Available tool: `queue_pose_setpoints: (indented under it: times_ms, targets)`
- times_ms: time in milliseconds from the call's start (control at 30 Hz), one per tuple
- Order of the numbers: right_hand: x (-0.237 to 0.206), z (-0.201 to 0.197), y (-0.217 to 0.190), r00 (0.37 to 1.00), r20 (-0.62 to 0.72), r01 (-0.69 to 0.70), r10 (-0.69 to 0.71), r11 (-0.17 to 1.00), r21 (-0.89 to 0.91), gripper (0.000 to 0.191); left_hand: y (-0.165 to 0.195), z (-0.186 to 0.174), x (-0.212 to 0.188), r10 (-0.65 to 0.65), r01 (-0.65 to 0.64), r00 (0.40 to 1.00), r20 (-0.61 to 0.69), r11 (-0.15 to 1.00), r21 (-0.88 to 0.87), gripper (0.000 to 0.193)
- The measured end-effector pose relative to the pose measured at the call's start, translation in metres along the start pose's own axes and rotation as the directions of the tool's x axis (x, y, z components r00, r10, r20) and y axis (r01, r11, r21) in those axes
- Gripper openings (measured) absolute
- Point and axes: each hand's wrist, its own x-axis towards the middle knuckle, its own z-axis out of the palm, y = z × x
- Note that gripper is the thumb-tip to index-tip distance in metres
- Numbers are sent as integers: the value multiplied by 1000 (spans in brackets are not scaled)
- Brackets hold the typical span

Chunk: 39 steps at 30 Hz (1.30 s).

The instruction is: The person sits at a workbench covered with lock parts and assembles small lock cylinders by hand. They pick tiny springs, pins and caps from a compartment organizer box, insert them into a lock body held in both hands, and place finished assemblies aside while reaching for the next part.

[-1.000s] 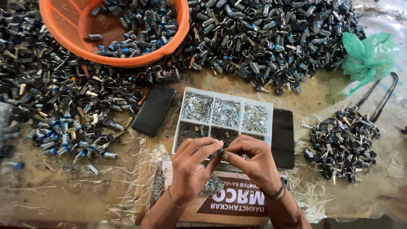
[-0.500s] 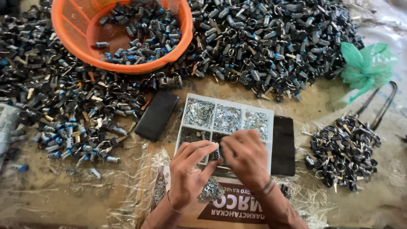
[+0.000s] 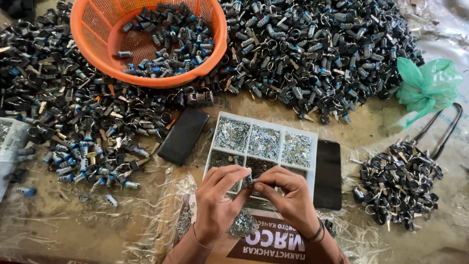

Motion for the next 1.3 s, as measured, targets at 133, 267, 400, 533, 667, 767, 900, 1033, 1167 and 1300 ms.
queue_pose_setpoints:
  times_ms: [133,267,400,533,667,767,900,1033,1167,1300]
  targets:
    - [2,-3,-8,1000,19,-22,22,1000,-9,9,0,1,1,13,-13,1000,2,1000,-3,47]
    - [2,1,-13,1000,-27,11,-13,997,-82,9,0,2,0,63,-63,998,4,998,17,46]
    - [-1,0,-11,998,-58,-3,-6,988,-152,11,0,2,0,113,-113,994,5,993,46,45]
    - [1,-9,0,989,42,-144,139,981,129,7,1,1,-1,108,-108,994,10,994,29,47]
    - [-3,-5,7,980,-43,-182,195,960,214,8,1,0,-2,88,-88,996,1,996,20,47]
    - [-9,4,5,996,-75,-35,43,993,110,8,0,-1,-3,94,-93,996,-8,995,21,47]
    - [-10,6,-2,995,-98,32,-31,999,3,8,-1,-2,-3,102,-102,995,-18,995,9,45]
    - [-11,6,-4,991,-112,59,-71,993,-106,7,-2,-1,-3,119,-119,993,-9,993,15,44]
    - [-8,8,7,995,-98,26,-27,1000,-11,9,-2,-1,-3,142,-142,990,9,987,73,43]
    - [0,-7,16,975,-30,-198,218,930,310,11,-2,-2,-4,132,-132,991,9,990,48,44]
